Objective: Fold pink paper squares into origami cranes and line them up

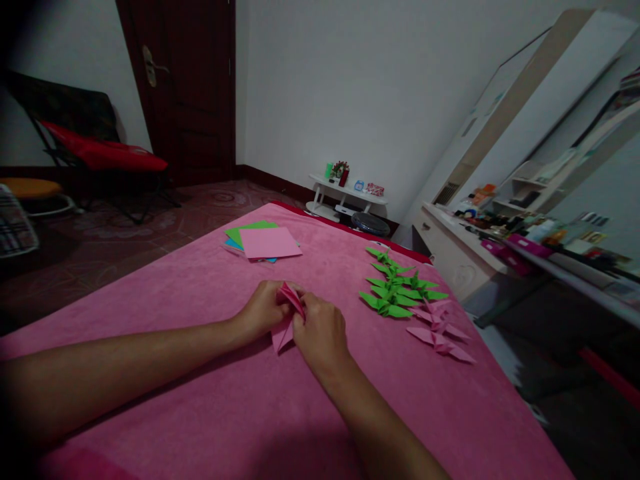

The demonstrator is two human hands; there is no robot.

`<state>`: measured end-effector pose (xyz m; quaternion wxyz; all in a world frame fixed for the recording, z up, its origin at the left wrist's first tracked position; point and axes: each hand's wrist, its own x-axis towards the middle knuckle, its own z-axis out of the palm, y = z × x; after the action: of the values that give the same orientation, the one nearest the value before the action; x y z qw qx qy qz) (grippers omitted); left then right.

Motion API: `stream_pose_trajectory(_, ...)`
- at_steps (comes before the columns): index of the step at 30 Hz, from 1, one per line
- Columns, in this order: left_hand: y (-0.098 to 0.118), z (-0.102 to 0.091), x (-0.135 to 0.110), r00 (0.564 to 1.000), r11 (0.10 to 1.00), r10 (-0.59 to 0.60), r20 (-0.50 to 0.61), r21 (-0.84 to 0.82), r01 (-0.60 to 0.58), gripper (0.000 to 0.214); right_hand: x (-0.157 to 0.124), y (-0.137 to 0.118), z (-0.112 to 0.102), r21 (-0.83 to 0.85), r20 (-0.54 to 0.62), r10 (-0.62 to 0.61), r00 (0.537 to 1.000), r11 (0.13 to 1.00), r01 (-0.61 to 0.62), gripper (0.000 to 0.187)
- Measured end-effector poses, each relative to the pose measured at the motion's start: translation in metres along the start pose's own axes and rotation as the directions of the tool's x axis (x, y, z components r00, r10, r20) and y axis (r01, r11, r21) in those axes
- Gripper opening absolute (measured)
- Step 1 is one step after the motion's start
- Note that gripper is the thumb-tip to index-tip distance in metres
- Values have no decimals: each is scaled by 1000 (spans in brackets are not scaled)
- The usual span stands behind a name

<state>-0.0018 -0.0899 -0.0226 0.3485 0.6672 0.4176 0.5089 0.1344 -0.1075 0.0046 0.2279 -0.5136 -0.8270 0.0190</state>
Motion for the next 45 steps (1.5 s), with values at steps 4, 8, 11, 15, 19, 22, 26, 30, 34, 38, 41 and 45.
stream_pose_trajectory(4,-3,1,0,999,1000,-6,-43,6,6,24,0,-1,-2,-82,0,17,1000,997,-17,18)
stream_pose_trajectory(8,-3,0,0,1000,1000,8,-1,-5,-8,26,0,-3,-3,-90,-10,6,1000,996,-7,19)
stream_pose_trajectory(11,-2,-1,1,999,1000,-5,34,-10,5,24,0,-2,-3,-62,-19,10,1000,998,-11,18)
stream_pose_trajectory(15,-2,-4,4,998,996,-48,45,72,45,17,3,1,-3,31,-41,25,999,999,-24,15)
stream_pose_trajectory(19,3,-12,5,959,966,-167,230,-157,206,25,11,13,-6,187,-72,79,994,980,-64,18)
stream_pose_trajectory(22,9,-20,4,891,856,-174,418,-382,347,48,18,27,-7,427,-20,176,984,891,-151,20)
stream_pose_trajectory(26,7,-28,4,897,890,-29,441,-398,225,80,24,42,-7,712,196,350,916,592,-378,14)
stream_pose_trajectory(30,2,-25,4,922,967,190,337,-226,-117,103,23,45,-3,749,294,396,870,470,-467,13)
stream_pose_trajectory(34,3,-20,1,914,943,300,272,57,-327,74,20,40,1,767,296,342,892,471,-435,12)
stream_pose_trajectory(38,9,-23,0,932,905,269,243,267,-331,36,17,36,4,760,296,264,918,517,-394,14)
stream_pose_trajectory(41,11,-27,2,939,906,256,231,281,-316,26,16,36,4,723,382,269,884,508,-468,18)
stream_pose_trajectory(45,8,-31,7,956,980,143,255,96,-172,22,17,39,-1,703,456,250,854,487,-518,24)
